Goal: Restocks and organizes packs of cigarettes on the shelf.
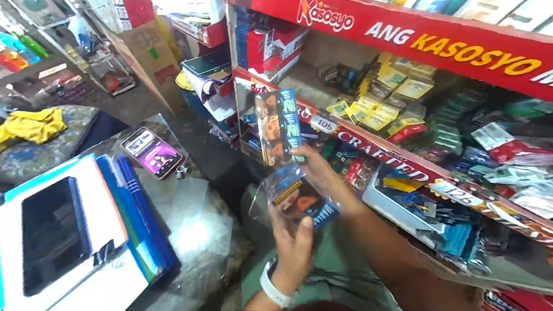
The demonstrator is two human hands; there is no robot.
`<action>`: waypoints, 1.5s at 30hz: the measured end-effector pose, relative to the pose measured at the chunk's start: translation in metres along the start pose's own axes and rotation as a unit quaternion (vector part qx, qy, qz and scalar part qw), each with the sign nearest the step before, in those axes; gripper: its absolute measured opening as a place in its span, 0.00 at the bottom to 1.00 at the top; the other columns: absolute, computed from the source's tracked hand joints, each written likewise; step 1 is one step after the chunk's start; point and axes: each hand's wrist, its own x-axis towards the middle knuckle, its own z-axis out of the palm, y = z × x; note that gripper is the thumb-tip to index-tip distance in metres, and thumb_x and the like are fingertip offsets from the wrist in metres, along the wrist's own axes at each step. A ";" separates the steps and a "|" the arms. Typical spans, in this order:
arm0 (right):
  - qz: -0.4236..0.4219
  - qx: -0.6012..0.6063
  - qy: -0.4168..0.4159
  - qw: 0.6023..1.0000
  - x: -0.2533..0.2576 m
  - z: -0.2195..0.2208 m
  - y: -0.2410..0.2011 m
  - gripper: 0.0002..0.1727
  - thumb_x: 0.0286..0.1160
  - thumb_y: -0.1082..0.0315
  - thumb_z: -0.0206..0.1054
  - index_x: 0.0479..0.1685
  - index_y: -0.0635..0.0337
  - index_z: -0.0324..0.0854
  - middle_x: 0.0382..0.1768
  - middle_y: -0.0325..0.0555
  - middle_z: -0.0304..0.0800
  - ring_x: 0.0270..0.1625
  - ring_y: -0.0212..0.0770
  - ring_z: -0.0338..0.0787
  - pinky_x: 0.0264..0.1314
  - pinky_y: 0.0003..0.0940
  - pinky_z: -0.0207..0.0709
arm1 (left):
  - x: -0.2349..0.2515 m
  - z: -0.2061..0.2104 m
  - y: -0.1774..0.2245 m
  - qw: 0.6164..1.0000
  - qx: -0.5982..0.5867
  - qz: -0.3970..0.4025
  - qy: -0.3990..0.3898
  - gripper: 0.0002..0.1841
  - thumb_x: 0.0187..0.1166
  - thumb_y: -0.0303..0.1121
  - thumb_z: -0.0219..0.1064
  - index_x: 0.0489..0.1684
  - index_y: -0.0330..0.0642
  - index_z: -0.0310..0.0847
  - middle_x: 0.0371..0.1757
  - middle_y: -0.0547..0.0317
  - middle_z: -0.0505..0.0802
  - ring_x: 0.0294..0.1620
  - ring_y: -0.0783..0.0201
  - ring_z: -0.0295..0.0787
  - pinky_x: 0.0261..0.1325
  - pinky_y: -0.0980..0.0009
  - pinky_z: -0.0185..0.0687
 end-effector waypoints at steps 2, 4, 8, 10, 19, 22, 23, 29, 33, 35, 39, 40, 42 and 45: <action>-0.004 -0.056 -0.045 0.997 -0.017 0.011 0.007 0.30 0.67 0.70 0.62 0.74 0.56 0.67 0.43 0.36 0.89 0.42 0.26 0.90 0.47 0.24 0.86 | 0.003 -0.004 0.011 1.000 0.000 0.015 0.024 0.40 0.76 0.46 0.73 0.78 0.37 0.51 0.64 0.71 0.86 0.64 0.79 0.85 0.67 0.73 0.84; -0.022 -0.091 -0.077 0.993 -0.025 0.014 0.014 0.35 0.64 0.69 0.65 0.79 0.59 0.64 0.47 0.38 0.89 0.44 0.27 0.90 0.49 0.26 0.87 | 0.008 -0.008 0.019 0.998 0.015 0.022 0.060 0.42 0.72 0.41 0.75 0.77 0.29 0.50 0.61 0.66 0.86 0.60 0.77 0.87 0.64 0.74 0.86; -0.071 -0.172 -0.068 0.980 -0.039 -0.004 0.013 0.37 0.62 0.72 0.67 0.79 0.63 0.64 0.55 0.46 0.87 0.51 0.32 0.90 0.56 0.31 0.87 | 0.011 -0.007 0.026 0.992 0.083 0.024 0.088 0.41 0.66 0.33 0.75 0.73 0.21 0.51 0.57 0.61 0.87 0.58 0.80 0.87 0.62 0.79 0.85; -0.074 -0.235 -0.044 0.968 -0.049 -0.026 0.008 0.41 0.57 0.69 0.71 0.80 0.61 0.65 0.58 0.48 0.87 0.54 0.34 0.90 0.57 0.34 0.87 | 0.011 -0.003 0.016 0.990 0.117 -0.005 0.079 0.43 0.64 0.31 0.74 0.74 0.17 0.50 0.57 0.53 0.85 0.57 0.80 0.85 0.62 0.81 0.83; -0.036 -0.358 0.083 0.929 -0.119 -0.108 0.013 0.46 0.64 0.69 0.72 0.89 0.54 0.58 0.69 0.60 0.80 0.56 0.47 0.91 0.49 0.43 0.91 | 0.012 0.005 -0.061 0.958 0.125 -0.256 -0.024 0.38 0.66 0.31 0.79 0.77 0.28 0.64 0.61 0.42 0.87 0.60 0.61 0.87 0.64 0.65 0.85; 0.000 -0.214 0.115 0.970 -0.128 -0.124 0.028 0.43 0.72 0.71 0.65 0.92 0.45 0.54 0.72 0.57 0.78 0.49 0.51 0.93 0.38 0.47 0.92 | 0.012 0.005 -0.071 0.947 0.113 -0.300 -0.033 0.39 0.66 0.34 0.80 0.78 0.32 0.65 0.63 0.41 0.85 0.61 0.57 0.86 0.64 0.61 0.85; 0.001 -0.185 0.124 0.975 -0.130 -0.126 0.034 0.41 0.74 0.70 0.62 0.91 0.44 0.54 0.71 0.56 0.78 0.49 0.52 0.93 0.37 0.48 0.92 | 0.012 0.003 -0.074 0.945 0.093 -0.310 -0.038 0.38 0.67 0.33 0.78 0.78 0.32 0.64 0.63 0.41 0.85 0.60 0.57 0.86 0.64 0.60 0.85; 0.028 -0.334 0.075 0.939 -0.133 -0.113 0.038 0.37 0.85 0.49 0.56 0.93 0.46 0.54 0.88 0.56 0.61 0.66 0.53 0.87 0.50 0.50 0.89 | 0.013 -0.007 -0.081 0.926 0.023 -0.363 -0.099 0.38 0.69 0.30 0.70 0.81 0.33 0.56 0.56 0.44 0.87 0.50 0.58 0.90 0.54 0.61 0.90; 0.025 -0.522 0.032 0.852 -0.117 -0.106 0.025 0.59 0.60 0.37 0.79 0.91 0.59 0.58 0.83 0.68 0.66 0.79 0.63 0.75 0.78 0.61 0.70 | 0.011 -0.006 -0.079 0.910 0.024 -0.411 -0.050 0.32 0.79 0.32 0.65 0.81 0.36 0.56 0.54 0.43 0.88 0.46 0.56 0.90 0.47 0.61 0.90; 0.019 -0.561 0.025 0.827 -0.112 -0.100 0.025 0.59 0.56 0.34 0.80 0.90 0.56 0.61 0.82 0.66 0.68 0.79 0.63 0.75 0.78 0.64 0.69 | 0.012 -0.004 -0.077 0.900 0.024 -0.435 -0.019 0.30 0.81 0.32 0.64 0.82 0.39 0.58 0.54 0.42 0.87 0.47 0.54 0.90 0.46 0.58 0.90; -0.068 -0.514 0.026 0.855 -0.110 -0.090 0.040 0.37 0.76 0.46 0.69 0.85 0.52 0.72 0.87 0.67 0.59 0.84 0.63 0.69 0.82 0.60 0.67 | 0.020 -0.009 -0.073 0.923 0.051 -0.381 -0.007 0.34 0.79 0.32 0.67 0.84 0.37 0.55 0.59 0.42 0.85 0.51 0.57 0.88 0.49 0.61 0.89; -0.099 -0.490 0.045 0.865 -0.110 -0.089 0.045 0.32 0.80 0.50 0.66 0.82 0.54 0.77 0.86 0.67 0.62 0.84 0.61 0.69 0.83 0.57 0.67 | 0.021 -0.011 -0.072 0.930 0.055 -0.362 -0.024 0.37 0.78 0.34 0.67 0.86 0.37 0.51 0.62 0.43 0.84 0.54 0.58 0.87 0.54 0.62 0.88; -0.149 -0.443 0.088 0.880 -0.109 -0.086 0.052 0.25 0.86 0.55 0.60 0.74 0.59 0.83 0.83 0.66 0.69 0.83 0.56 0.72 0.83 0.51 0.68 | 0.023 -0.014 -0.066 0.938 0.062 -0.337 -0.055 0.41 0.76 0.37 0.67 0.89 0.38 0.46 0.68 0.42 0.81 0.62 0.56 0.85 0.61 0.60 0.87; -0.211 -0.389 0.138 0.886 -0.107 -0.083 0.056 0.22 0.89 0.60 0.56 0.67 0.65 0.86 0.77 0.65 0.75 0.79 0.51 0.76 0.80 0.44 0.70 | 0.026 -0.014 -0.063 0.947 0.065 -0.300 -0.092 0.44 0.73 0.42 0.67 0.89 0.38 0.46 0.72 0.45 0.80 0.67 0.60 0.83 0.67 0.62 0.83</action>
